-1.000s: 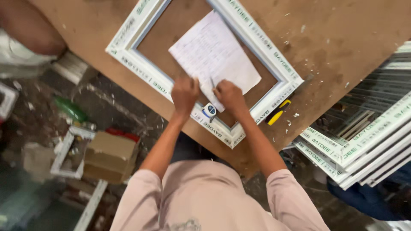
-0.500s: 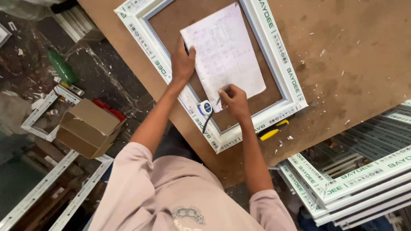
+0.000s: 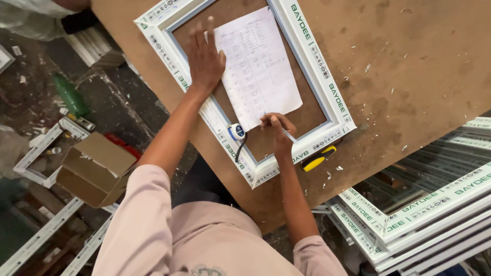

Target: The person carries a white window frame to the work table and sets it down, writes notes on a paper sheet, measures the frame with a tape measure, then holds the frame upright and files its edge with a hand file, repositioning the frame to file different spots.

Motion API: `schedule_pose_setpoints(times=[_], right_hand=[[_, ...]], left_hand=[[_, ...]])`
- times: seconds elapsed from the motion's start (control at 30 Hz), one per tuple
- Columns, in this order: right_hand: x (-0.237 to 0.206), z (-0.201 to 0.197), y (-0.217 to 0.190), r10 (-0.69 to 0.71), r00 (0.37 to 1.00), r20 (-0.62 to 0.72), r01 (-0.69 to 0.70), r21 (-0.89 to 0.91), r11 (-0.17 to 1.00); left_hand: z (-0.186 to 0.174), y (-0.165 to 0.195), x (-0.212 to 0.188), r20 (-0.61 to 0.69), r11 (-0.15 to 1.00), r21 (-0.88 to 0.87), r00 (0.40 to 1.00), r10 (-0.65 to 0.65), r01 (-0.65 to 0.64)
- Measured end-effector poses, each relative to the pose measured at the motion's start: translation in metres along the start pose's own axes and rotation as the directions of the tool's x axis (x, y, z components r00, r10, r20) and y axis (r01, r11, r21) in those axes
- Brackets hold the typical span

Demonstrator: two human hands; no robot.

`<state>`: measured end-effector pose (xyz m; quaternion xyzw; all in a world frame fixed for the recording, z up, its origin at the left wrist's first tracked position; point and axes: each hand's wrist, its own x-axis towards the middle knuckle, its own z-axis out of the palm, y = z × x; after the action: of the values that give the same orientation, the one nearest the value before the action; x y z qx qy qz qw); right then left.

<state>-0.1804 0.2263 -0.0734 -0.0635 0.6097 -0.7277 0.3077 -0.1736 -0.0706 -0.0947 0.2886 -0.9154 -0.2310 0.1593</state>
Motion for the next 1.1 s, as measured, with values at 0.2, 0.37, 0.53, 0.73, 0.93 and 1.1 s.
schedule_pose_setpoints(times=[0.2,0.37,0.53,0.73,0.93,1.1], right_hand=[[0.065,0.033,0.004,-0.096,0.995,0.006,0.096,-0.212,0.973],[0.112,0.054,0.005,-0.299,0.938,0.173,0.345,-0.528,0.776],[0.12,0.051,0.017,-0.298,0.936,0.186,0.349,-0.601,0.719],[0.123,0.045,0.026,-0.352,0.909,0.223,0.412,-0.608,0.679],[0.122,0.041,0.029,-0.352,0.921,0.167,0.381,-0.567,0.73],[0.129,0.043,0.027,-0.285,0.958,0.03,0.241,-0.623,0.744]], left_hand=[[0.01,-0.041,0.024,0.216,0.956,0.013,0.934,0.284,-0.294],[0.026,-0.058,0.021,0.242,0.944,0.112,0.93,0.277,-0.311],[0.039,-0.066,0.041,0.279,0.974,-0.02,0.934,0.221,-0.225],[0.049,-0.068,0.064,0.181,0.873,-0.041,0.856,0.484,-0.485],[0.047,-0.07,0.063,0.169,0.877,-0.11,0.86,0.481,-0.469],[0.042,-0.066,0.065,0.177,0.876,-0.118,0.858,0.483,-0.468]])
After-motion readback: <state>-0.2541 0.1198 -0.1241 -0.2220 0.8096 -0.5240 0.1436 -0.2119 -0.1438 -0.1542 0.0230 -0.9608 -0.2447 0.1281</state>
